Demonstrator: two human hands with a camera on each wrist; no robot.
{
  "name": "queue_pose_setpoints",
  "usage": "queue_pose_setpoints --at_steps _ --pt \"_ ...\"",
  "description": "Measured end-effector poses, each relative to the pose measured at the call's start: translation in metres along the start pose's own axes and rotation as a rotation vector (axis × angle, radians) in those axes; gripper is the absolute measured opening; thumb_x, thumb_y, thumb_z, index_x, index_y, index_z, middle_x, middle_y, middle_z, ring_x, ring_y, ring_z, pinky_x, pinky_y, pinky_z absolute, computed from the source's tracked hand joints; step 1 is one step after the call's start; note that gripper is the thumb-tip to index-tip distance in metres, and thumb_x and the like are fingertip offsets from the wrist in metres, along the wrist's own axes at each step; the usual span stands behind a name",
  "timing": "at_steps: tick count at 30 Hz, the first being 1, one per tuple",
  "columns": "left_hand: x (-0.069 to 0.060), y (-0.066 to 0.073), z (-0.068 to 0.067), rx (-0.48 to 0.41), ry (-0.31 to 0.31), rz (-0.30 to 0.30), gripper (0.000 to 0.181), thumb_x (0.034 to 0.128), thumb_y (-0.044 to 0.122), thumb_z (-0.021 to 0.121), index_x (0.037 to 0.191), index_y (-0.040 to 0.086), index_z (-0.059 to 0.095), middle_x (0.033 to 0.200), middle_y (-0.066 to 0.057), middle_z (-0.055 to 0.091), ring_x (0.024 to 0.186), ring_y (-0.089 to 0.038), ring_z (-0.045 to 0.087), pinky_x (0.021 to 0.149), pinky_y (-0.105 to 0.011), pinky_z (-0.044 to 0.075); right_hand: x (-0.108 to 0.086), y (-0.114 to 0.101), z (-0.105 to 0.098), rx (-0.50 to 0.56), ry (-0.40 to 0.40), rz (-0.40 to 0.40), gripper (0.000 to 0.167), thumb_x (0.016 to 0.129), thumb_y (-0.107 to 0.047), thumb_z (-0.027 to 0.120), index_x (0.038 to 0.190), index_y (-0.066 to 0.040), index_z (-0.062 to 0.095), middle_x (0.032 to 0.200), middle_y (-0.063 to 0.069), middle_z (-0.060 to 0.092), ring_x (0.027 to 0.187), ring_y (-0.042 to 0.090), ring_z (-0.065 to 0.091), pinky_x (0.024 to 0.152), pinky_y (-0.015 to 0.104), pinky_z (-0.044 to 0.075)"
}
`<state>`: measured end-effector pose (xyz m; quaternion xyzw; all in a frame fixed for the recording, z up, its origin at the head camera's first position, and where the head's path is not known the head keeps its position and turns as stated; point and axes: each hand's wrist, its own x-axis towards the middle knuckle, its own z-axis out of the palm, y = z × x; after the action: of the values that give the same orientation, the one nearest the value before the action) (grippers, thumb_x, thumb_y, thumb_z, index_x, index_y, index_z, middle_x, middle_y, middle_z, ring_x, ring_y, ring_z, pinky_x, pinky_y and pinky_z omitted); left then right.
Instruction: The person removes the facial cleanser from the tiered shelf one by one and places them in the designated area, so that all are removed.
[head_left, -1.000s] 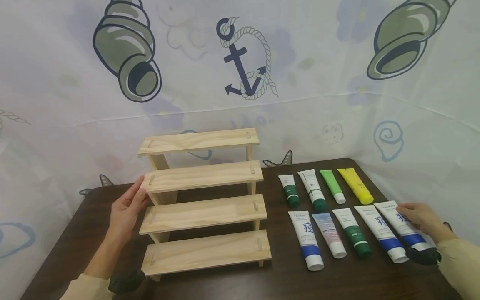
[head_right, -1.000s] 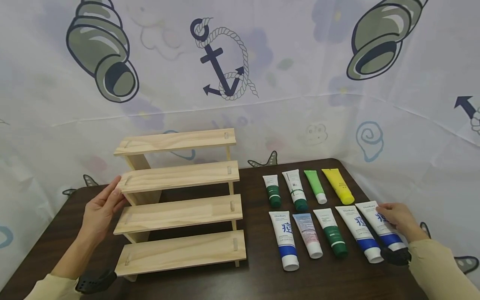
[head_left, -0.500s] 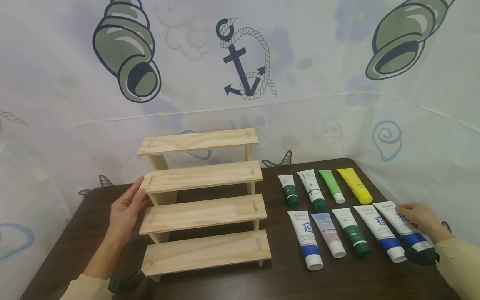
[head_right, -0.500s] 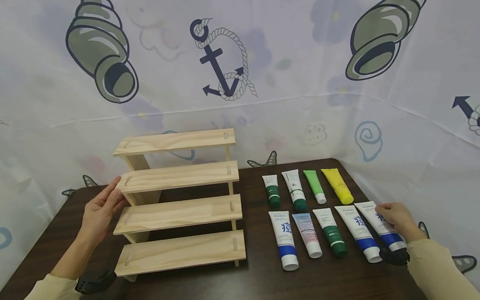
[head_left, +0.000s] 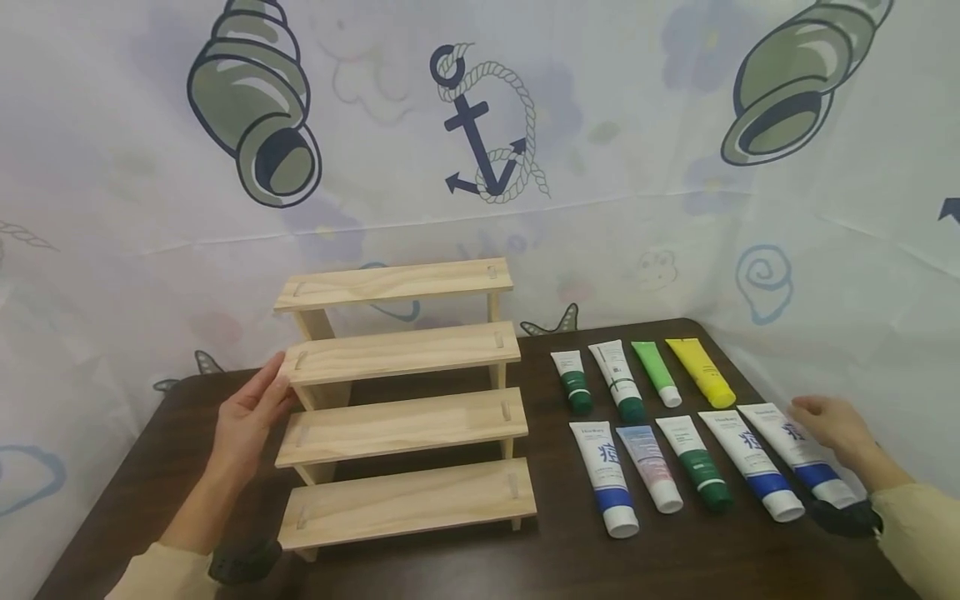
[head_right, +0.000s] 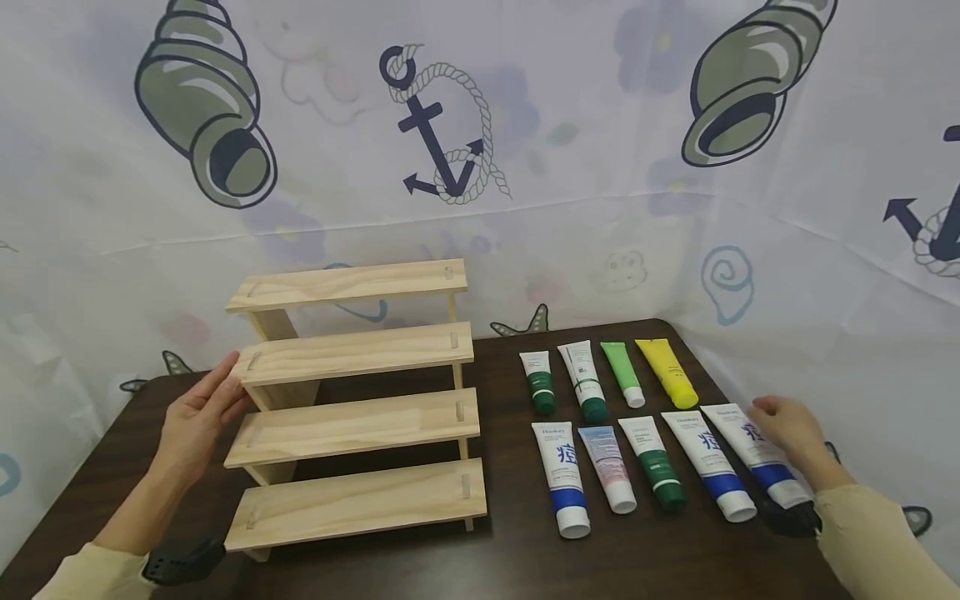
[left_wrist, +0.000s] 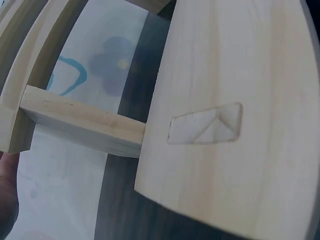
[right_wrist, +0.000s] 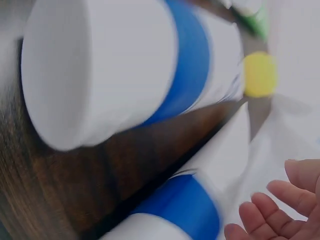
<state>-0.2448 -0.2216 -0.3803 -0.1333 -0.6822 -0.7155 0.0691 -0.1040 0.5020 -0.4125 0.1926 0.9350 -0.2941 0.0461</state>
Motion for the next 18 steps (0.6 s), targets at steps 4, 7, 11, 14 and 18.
queue_pose_setpoints --at_steps 4,7,11,14,18 --pt "0.000 0.008 -0.001 0.006 -0.002 0.004 0.057 0.0967 0.017 0.053 0.145 -0.002 0.029 0.143 0.004 0.046 0.109 0.007 0.056 0.089 -0.011 0.046 -0.006 -0.024 -0.004 -0.041 0.082 -0.120 0.053 0.100 -0.023 0.040 0.125 0.024 0.037 0.125 0.047 0.037 0.110 0.060 0.039 0.087 0.065 0.041" --pt "0.000 0.020 -0.002 0.162 -0.022 0.014 0.058 0.0986 0.021 0.049 0.147 0.002 0.024 0.151 -0.002 0.034 0.124 0.007 0.043 0.097 -0.007 0.038 -0.014 -0.045 -0.004 -0.046 0.136 -0.185 0.051 0.101 -0.023 0.041 0.127 0.020 0.038 0.125 0.045 0.040 0.109 0.058 0.042 0.086 0.065 0.042" --pt "-0.005 0.043 -0.002 0.484 -0.110 0.062 0.058 0.1012 0.023 0.043 0.151 0.015 0.015 0.157 0.001 0.018 0.135 0.007 0.024 0.098 0.002 0.025 -0.028 -0.078 0.000 -0.068 0.238 -0.317 0.045 0.098 -0.018 0.048 0.126 0.018 0.043 0.121 0.043 0.046 0.106 0.055 0.046 0.083 0.065 0.043" --pt "-0.013 0.061 0.003 0.580 -0.210 0.153 0.060 0.1007 0.014 0.043 0.152 0.017 0.012 0.158 0.002 0.011 0.136 0.009 0.017 0.099 0.003 0.020 -0.041 -0.104 0.003 -0.071 0.304 -0.445 0.042 0.095 -0.012 0.054 0.125 0.017 0.045 0.120 0.041 0.048 0.105 0.054 0.048 0.082 0.066 0.043" --pt "-0.027 0.082 0.023 0.581 -0.355 0.307 0.068 0.0934 -0.004 0.047 0.151 0.012 0.015 0.159 -0.002 0.011 0.141 0.003 0.013 0.105 -0.001 0.018 -0.059 -0.141 0.009 -0.069 0.361 -0.620 0.042 0.091 -0.008 0.061 0.125 0.012 0.049 0.120 0.035 0.052 0.107 0.050 0.049 0.083 0.065 0.043"
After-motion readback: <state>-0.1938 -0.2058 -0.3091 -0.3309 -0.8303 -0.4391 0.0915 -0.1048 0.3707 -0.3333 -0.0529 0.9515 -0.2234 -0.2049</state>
